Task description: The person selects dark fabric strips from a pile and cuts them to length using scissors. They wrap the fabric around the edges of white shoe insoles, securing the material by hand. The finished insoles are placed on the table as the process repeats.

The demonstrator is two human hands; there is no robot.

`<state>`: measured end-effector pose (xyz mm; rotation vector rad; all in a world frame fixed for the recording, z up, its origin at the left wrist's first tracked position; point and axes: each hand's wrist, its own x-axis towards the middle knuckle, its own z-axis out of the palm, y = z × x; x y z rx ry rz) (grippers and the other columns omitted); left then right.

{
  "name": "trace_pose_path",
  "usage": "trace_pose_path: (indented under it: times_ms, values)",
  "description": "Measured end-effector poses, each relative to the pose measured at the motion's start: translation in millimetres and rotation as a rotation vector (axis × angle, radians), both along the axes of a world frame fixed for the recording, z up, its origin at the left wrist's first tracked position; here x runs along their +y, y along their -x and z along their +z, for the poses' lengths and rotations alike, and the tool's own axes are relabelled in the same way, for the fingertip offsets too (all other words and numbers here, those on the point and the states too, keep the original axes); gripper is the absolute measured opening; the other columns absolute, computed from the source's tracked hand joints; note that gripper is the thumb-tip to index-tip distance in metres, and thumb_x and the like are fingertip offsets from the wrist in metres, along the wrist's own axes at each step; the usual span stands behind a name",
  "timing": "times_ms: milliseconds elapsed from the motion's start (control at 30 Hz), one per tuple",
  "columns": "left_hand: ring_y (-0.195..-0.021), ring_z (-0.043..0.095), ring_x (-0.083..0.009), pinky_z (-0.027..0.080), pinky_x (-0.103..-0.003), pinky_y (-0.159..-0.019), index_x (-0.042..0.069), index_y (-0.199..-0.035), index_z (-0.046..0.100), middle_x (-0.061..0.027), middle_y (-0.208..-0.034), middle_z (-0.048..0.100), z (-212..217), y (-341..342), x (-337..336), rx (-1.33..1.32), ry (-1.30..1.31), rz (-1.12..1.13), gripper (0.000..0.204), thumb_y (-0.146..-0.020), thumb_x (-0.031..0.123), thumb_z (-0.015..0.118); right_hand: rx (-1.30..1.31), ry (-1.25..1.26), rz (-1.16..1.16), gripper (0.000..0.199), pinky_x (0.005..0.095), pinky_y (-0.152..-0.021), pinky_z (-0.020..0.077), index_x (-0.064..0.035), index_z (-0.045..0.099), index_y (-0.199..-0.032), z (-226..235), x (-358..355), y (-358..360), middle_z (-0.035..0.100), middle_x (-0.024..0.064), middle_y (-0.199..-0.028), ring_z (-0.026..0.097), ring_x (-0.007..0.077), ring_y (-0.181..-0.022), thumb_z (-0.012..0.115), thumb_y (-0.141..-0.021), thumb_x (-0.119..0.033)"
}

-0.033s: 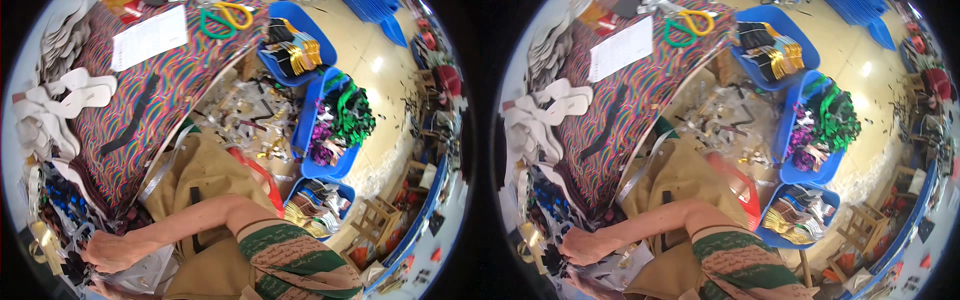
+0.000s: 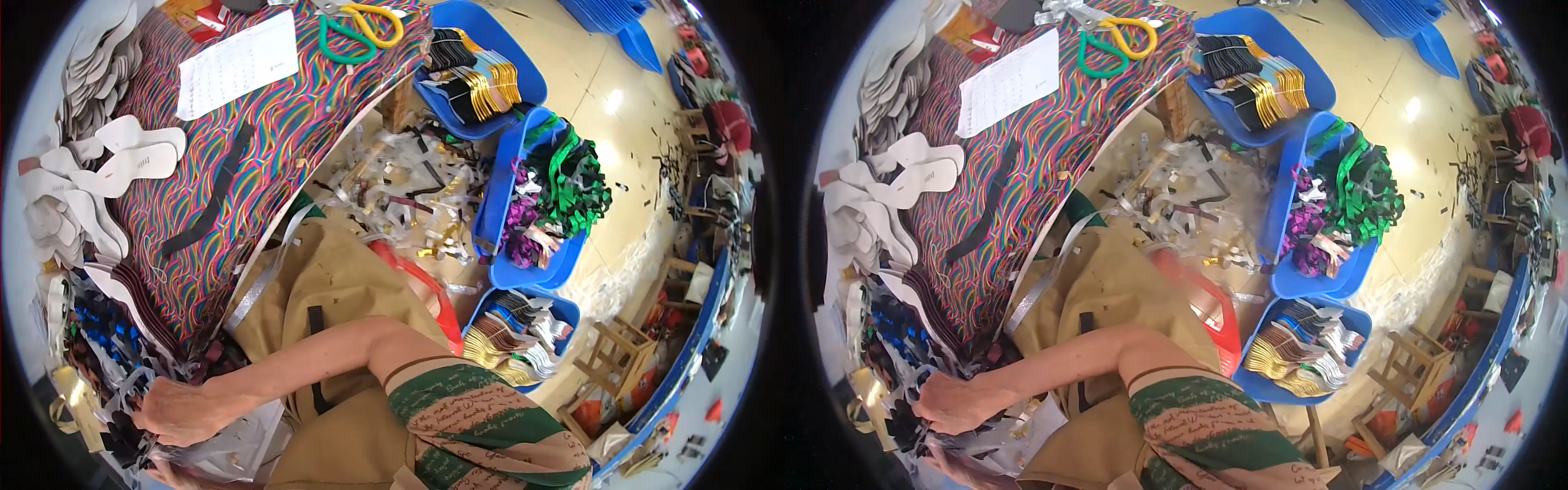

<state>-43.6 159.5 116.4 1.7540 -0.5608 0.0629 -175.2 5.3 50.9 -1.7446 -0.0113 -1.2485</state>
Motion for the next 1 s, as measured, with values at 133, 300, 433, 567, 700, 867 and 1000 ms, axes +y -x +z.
trace_pose_path:
  times_ms: [133, 300, 433, 567, 700, 867, 1000]
  values:
    - [-0.106, 0.059, -0.0249, 0.048, -0.038, -0.092, -0.001, -0.128, 0.047, -0.0153, -0.121, 0.057, 4.1, 4.9, -5.4, 0.042, 0.002, -0.035, 0.051, -0.084, 0.021, 0.06, -0.003, 0.039, 0.091, 0.027, 0.046, -0.046, 0.0423, 0.0045, 0.052, -0.078, -8.5, -10.5, 13.8, 0.055, 0.0188, -0.055, 0.06, 0.0367, -0.05, 0.067, -0.068, -0.016]
    - [-0.105, 0.06, -0.0248, 0.048, -0.038, -0.092, 0.0, -0.128, 0.047, -0.0154, -0.122, 0.056, 8.7, 12.4, 2.5, 0.175, 0.028, -0.088, 0.052, -0.083, 0.021, 0.061, 0.06, 0.075, -0.004, 0.02, 0.0453, -0.047, 0.0475, 0.0056, 0.055, -0.069, -3.9, 0.3, 31.3, 0.055, 0.0193, -0.052, 0.062, 0.0382, -0.051, 0.065, -0.069, -0.012]
    - [-0.103, 0.06, -0.0265, 0.049, -0.039, -0.091, 0.0, -0.129, 0.045, -0.0164, -0.118, 0.058, -8.6, -7.4, 4.3, 0.274, 0.084, -0.27, 0.057, -0.078, 0.018, 0.062, 0.075, -0.038, 0.067, 0.018, 0.0462, -0.049, 0.0485, 0.0032, 0.057, -0.072, -10.2, -4.4, 34.3, 0.056, 0.0199, -0.055, 0.062, 0.0389, -0.053, 0.066, -0.07, -0.012]
    - [-0.102, 0.061, -0.0232, 0.053, -0.038, -0.087, 0.003, -0.116, 0.051, -0.0116, -0.108, 0.062, -18.0, 4.9, 0.7, 0.472, 0.231, -0.433, 0.039, -0.08, 0.013, 0.062, 0.115, -0.099, 0.141, 0.013, 0.0444, -0.052, 0.0494, -0.0017, 0.058, -0.077, -18.3, -4.9, 35.0, 0.059, 0.018, -0.063, 0.063, 0.0372, -0.057, 0.066, -0.072, -0.01]
    - [-0.094, 0.063, -0.0302, 0.051, -0.042, -0.087, -0.001, -0.107, 0.057, -0.016, -0.099, 0.064, -10.6, 44.1, -39.7, 0.623, 0.353, -0.371, 0.034, -0.076, 0.01, 0.064, 0.178, -0.209, 0.282, 0.013, 0.0429, -0.049, 0.045, -0.01, 0.064, -0.093, -14.2, -14.1, 48.2, 0.059, 0.0134, -0.063, 0.062, 0.0319, -0.056, 0.066, -0.081, -0.013]
    - [-0.09, 0.068, -0.0312, 0.057, -0.039, -0.083, -0.004, -0.125, 0.047, -0.0183, -0.104, 0.065, 12.2, 39.3, -56.5, 0.945, 0.319, -0.593, 0.051, -0.078, 0.003, 0.067, 0.424, -0.583, 0.601, 0.018, 0.0256, -0.048, 0.0356, 0.0023, 0.068, -0.092, -7.1, -36.6, 52.0, 0.051, -0.0002, -0.059, 0.045, 0.0056, -0.054, 0.059, -0.092, -0.013]
    - [-0.099, 0.067, -0.0255, 0.056, -0.039, -0.085, -0.007, -0.132, 0.038, -0.0207, -0.111, 0.064, -9.3, 25.1, -43.2, 0.791, 0.156, -0.47, 0.063, -0.079, 0.002, 0.069, 0.438, -0.589, 0.587, 0.021, 0.0245, -0.049, 0.0353, 0.0043, 0.068, -0.091, -2.7, -44.3, 50.1, 0.051, 0.0001, -0.061, 0.045, 0.0054, -0.056, 0.058, -0.093, -0.015]
